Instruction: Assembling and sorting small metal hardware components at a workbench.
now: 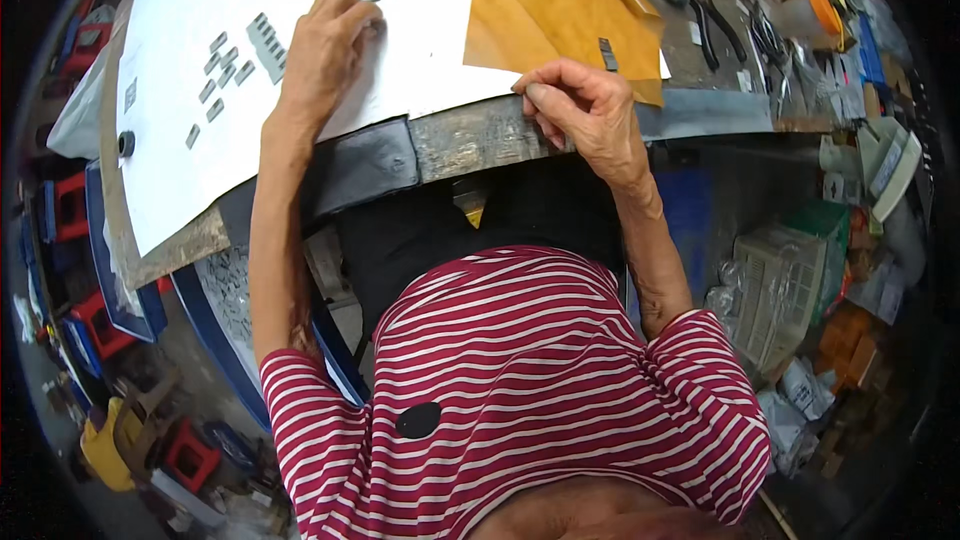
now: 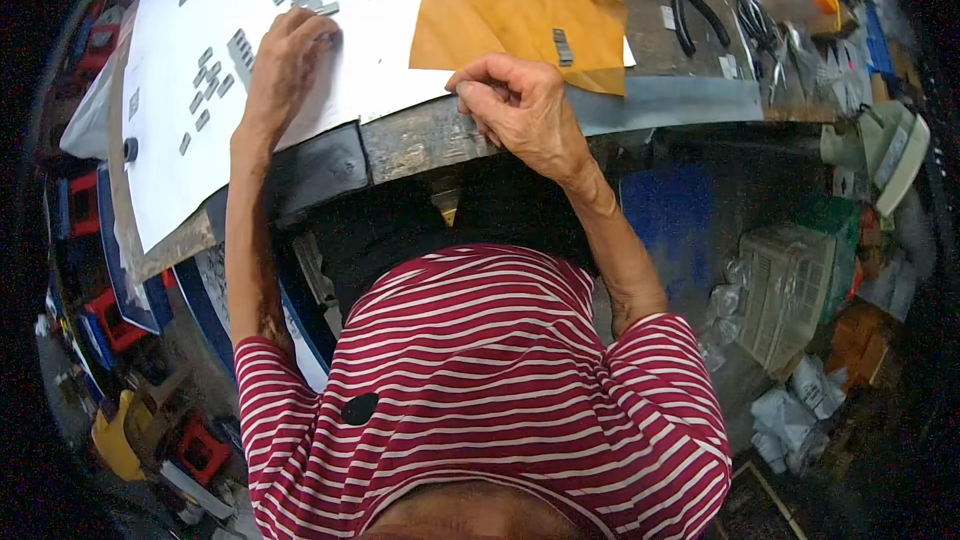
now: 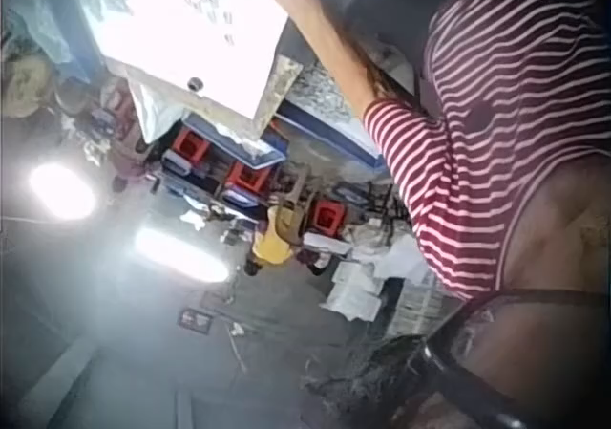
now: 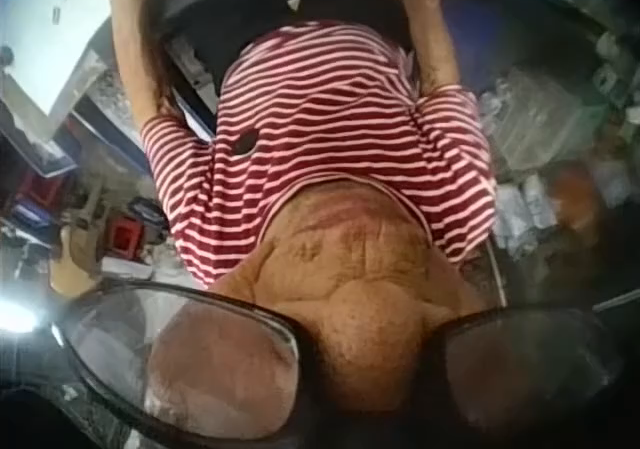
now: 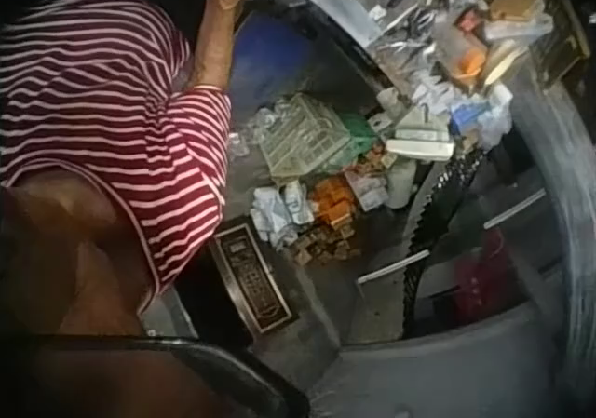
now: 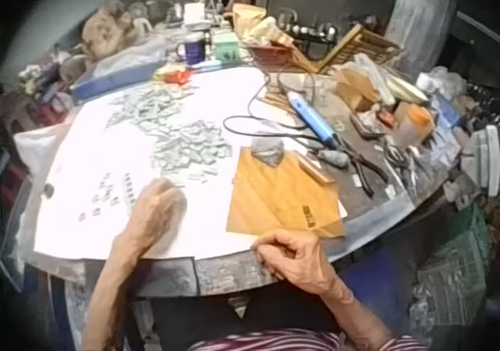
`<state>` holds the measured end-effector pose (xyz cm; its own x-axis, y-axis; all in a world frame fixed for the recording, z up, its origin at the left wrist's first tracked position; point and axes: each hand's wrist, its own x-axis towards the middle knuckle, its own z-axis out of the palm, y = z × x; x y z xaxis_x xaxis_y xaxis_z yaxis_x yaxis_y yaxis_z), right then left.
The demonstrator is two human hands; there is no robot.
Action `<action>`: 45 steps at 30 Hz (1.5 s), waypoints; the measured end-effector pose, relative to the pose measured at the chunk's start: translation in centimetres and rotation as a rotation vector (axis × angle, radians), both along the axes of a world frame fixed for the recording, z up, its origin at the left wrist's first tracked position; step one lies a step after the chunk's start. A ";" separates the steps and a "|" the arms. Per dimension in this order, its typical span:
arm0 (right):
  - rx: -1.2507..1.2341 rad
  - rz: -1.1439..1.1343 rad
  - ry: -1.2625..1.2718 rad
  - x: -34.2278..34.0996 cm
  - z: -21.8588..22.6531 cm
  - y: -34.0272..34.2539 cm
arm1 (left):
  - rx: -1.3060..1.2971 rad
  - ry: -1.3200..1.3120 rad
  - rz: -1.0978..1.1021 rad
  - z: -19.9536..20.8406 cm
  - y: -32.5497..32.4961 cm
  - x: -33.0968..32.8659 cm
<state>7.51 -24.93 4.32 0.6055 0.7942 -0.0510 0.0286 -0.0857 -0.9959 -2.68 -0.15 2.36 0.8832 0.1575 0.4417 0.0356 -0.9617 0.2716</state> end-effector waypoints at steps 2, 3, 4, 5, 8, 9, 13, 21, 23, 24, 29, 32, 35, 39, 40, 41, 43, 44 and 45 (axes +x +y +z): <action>-0.018 -0.012 -0.006 0.3 0.8 -0.9 | -0.004 -0.022 -0.017 0.1 -0.1 0.1; -0.022 -0.037 -0.062 0.6 1.2 -1.4 | -0.002 -0.038 -0.023 0.0 -0.1 0.1; -0.025 -0.058 -0.117 0.9 1.5 -2.0 | -0.010 -0.029 -0.019 0.0 0.0 0.0; -0.008 -0.105 -0.152 1.5 1.4 -2.5 | -0.015 -0.030 -0.024 0.0 -0.1 -0.1; -0.019 -0.242 -0.204 4.1 1.0 -3.4 | 0.088 -0.054 0.003 -0.3 -0.2 -0.1; -0.044 -0.281 -0.264 5.0 0.6 -3.5 | 0.084 -0.057 0.001 -0.5 -0.1 -0.1; -0.148 -0.270 -0.730 7.8 -1.2 -3.7 | 0.113 -0.023 0.026 -0.6 -0.4 -0.1; -0.186 -0.068 -1.108 8.3 -1.7 -2.9 | -0.058 -0.146 0.012 0.7 -1.6 -0.2; -0.193 -0.057 -1.215 8.4 -2.0 -3.0 | -0.417 -0.128 0.110 1.1 -2.9 -0.2; -0.198 -0.056 -1.214 8.4 -2.1 -3.0 | -0.512 -0.111 0.136 1.4 -3.3 -0.2; -0.223 -0.029 -1.279 8.4 -1.9 -2.6 | -1.082 -0.216 0.041 1.1 -4.0 -0.1; -0.234 0.021 -1.317 8.7 -1.9 -2.6 | -1.271 -0.233 -0.001 0.7 -4.5 0.0; -0.248 0.057 -1.286 8.8 -1.5 -2.5 | -1.437 -0.249 -0.037 0.6 -4.8 0.1; -0.263 0.127 -1.247 9.5 -0.9 -2.2 | -1.528 -0.235 -0.029 0.5 -4.8 -0.1; -0.262 0.145 -1.264 9.8 -0.8 -2.1 | -1.543 -0.229 -0.024 0.5 -4.8 -0.2; -0.260 0.164 -1.280 9.9 -0.8 -2.0 | -1.544 -0.231 -0.025 0.6 -4.9 -0.2; -0.255 0.188 -1.296 10.1 -0.5 -2.0 | -1.583 -0.231 -0.036 0.6 -4.9 -0.3; -0.248 0.211 -1.309 10.2 -0.5 -1.9 | -1.584 -0.233 -0.035 0.5 -4.9 -0.4; -0.248 0.213 -1.309 10.3 -0.6 -1.9 | -1.601 -0.238 -0.047 0.5 -4.8 -0.4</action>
<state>17.79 -26.82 3.73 0.1866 0.9323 0.3099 0.9735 -0.1331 -0.1858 -3.08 -4.95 2.83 0.8395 0.5430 -0.0200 -0.1711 0.2992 0.9387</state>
